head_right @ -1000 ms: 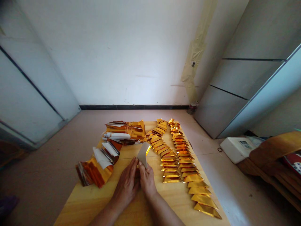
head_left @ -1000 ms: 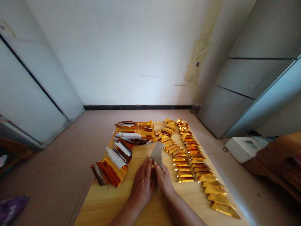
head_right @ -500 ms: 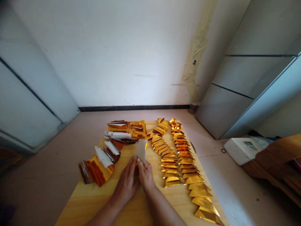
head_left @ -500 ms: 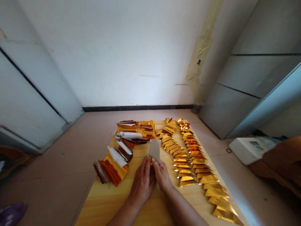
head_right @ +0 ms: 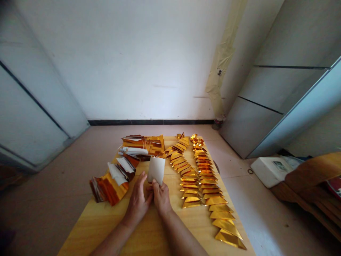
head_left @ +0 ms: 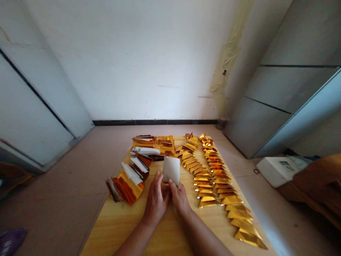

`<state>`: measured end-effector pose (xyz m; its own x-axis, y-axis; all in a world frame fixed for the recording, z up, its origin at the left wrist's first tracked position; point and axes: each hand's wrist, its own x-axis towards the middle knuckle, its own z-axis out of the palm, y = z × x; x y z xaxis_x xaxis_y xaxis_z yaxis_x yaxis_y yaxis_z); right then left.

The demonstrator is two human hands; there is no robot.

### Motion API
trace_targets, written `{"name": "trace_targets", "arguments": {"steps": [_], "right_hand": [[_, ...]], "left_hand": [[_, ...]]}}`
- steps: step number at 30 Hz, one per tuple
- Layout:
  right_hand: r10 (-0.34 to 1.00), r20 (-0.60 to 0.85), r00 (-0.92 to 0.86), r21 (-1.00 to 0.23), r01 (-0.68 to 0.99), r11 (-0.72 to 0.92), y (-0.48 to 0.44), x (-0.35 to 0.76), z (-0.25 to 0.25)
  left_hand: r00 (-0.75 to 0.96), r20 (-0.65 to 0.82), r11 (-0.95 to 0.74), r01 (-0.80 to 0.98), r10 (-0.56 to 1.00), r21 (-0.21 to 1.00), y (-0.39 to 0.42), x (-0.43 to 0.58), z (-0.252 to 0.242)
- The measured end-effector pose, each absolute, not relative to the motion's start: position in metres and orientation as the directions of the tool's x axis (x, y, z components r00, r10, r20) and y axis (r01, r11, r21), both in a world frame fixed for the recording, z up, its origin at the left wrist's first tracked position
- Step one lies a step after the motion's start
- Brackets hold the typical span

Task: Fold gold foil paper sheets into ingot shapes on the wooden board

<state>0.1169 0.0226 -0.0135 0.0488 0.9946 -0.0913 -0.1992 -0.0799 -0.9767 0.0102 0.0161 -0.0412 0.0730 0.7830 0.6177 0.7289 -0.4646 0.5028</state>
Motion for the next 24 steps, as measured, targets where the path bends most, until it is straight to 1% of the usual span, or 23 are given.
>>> {"name": "trace_targets", "arguments": {"steps": [3, 6, 9, 11, 15, 17, 19, 20, 22, 24], "right_hand": [[0.998, -0.057, 0.029, -0.971, -0.233, -0.049, 0.017, 0.115, -0.005], [0.996, -0.093, -0.008, -0.964, -0.251, -0.092, 0.010, 0.115, 0.004], [0.990, -0.138, -0.016, -0.954, -0.265, -0.137, 0.003, 0.117, 0.007], [0.984, -0.178, -0.020, -0.938, -0.299, -0.176, -0.001, 0.121, 0.008], [0.970, -0.241, -0.011, -0.873, -0.435, -0.222, -0.003, 0.134, 0.013], [0.956, -0.293, 0.014, -0.823, -0.512, -0.245, 0.001, 0.142, 0.018], [0.946, -0.324, 0.010, -0.768, -0.587, -0.257, 0.007, 0.149, 0.023], [0.951, -0.310, 0.002, -0.756, -0.607, -0.246, 0.010, 0.152, 0.023], [0.954, -0.298, 0.029, -0.772, -0.596, -0.223, 0.013, 0.156, 0.021], [0.956, -0.276, 0.098, -0.850, -0.490, -0.195, 0.014, 0.159, 0.014]], "left_hand": [[0.129, 0.613, -0.503, 0.713, 0.779, 0.489, 0.019, 0.014, -0.032], [0.168, 0.607, -0.539, 0.676, 0.777, 0.503, 0.021, 0.022, -0.032], [0.131, 0.614, -0.539, 0.641, 0.778, 0.546, 0.023, 0.026, -0.037], [0.149, 0.628, -0.567, 0.621, 0.764, 0.542, 0.025, 0.023, -0.038], [0.248, 0.700, -0.673, 0.602, 0.669, 0.430, 0.028, 0.011, -0.028], [0.299, 0.735, -0.717, 0.603, 0.609, 0.350, 0.029, 0.004, -0.020], [0.389, 0.739, -0.765, 0.590, 0.550, 0.259, 0.029, -0.001, -0.013], [0.444, 0.729, -0.790, 0.575, 0.521, 0.215, 0.029, -0.004, -0.011], [0.548, 0.687, -0.830, 0.538, 0.476, 0.147, 0.029, -0.008, -0.011], [0.608, 0.640, -0.842, 0.528, 0.470, 0.116, 0.029, -0.014, -0.013]]}}
